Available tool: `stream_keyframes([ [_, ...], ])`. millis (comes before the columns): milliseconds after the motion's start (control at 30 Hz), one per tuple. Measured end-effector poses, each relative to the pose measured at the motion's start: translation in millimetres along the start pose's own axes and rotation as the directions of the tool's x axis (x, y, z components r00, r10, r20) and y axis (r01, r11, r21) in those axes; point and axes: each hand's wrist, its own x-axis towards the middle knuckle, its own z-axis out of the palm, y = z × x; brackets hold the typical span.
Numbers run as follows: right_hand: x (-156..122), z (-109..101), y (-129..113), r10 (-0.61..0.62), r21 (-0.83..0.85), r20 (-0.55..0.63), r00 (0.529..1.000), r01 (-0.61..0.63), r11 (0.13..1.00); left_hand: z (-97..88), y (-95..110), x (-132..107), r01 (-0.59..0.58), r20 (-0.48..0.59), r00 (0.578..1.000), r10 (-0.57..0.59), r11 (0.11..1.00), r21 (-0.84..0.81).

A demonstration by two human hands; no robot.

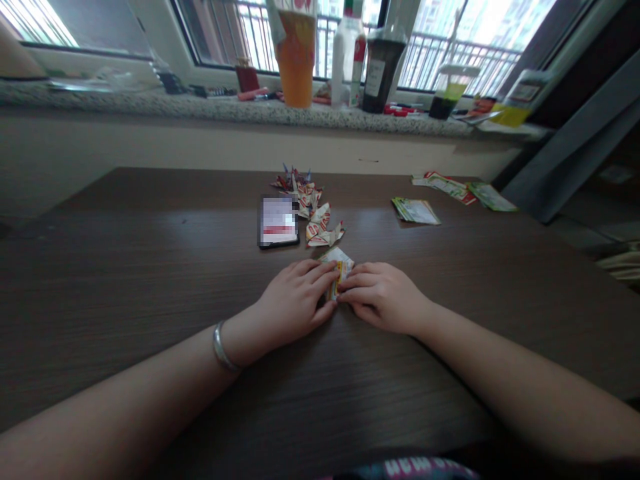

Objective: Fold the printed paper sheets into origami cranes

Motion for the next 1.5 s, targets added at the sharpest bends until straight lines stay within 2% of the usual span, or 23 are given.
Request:
stream_keyframes([
  [267,1.5,-0.5,-3.0,0.034,-0.088,0.019,0.999,-0.032,0.996,-2.0,-0.9,0.2,0.005,0.041,0.999,-0.005,1.000,0.002],
  [600,-1.2,-2.1,-3.4,0.179,-0.236,0.038,0.983,-0.165,0.958,-2.1,-2.2,-0.8,-0.006,0.059,0.998,0.005,1.000,0.012],
  [1033,2.5,-4.0,-7.3,0.369,-0.394,0.043,0.928,-0.324,0.860,-4.2,-2.3,-0.8,-0.005,0.074,0.997,0.005,1.000,-0.001],
  [1233,3.5,-4.1,-5.9,0.429,-0.423,0.007,0.903,-0.386,0.820,-5.5,-2.5,-0.1,-0.001,0.087,0.996,0.002,1.000,-0.011],
  [1500,4.1,-4.0,-9.7,0.454,-0.410,0.002,0.891,-0.413,0.813,-2.5,-4.4,-2.0,0.003,0.075,0.997,-0.001,1.000,-0.026],
])
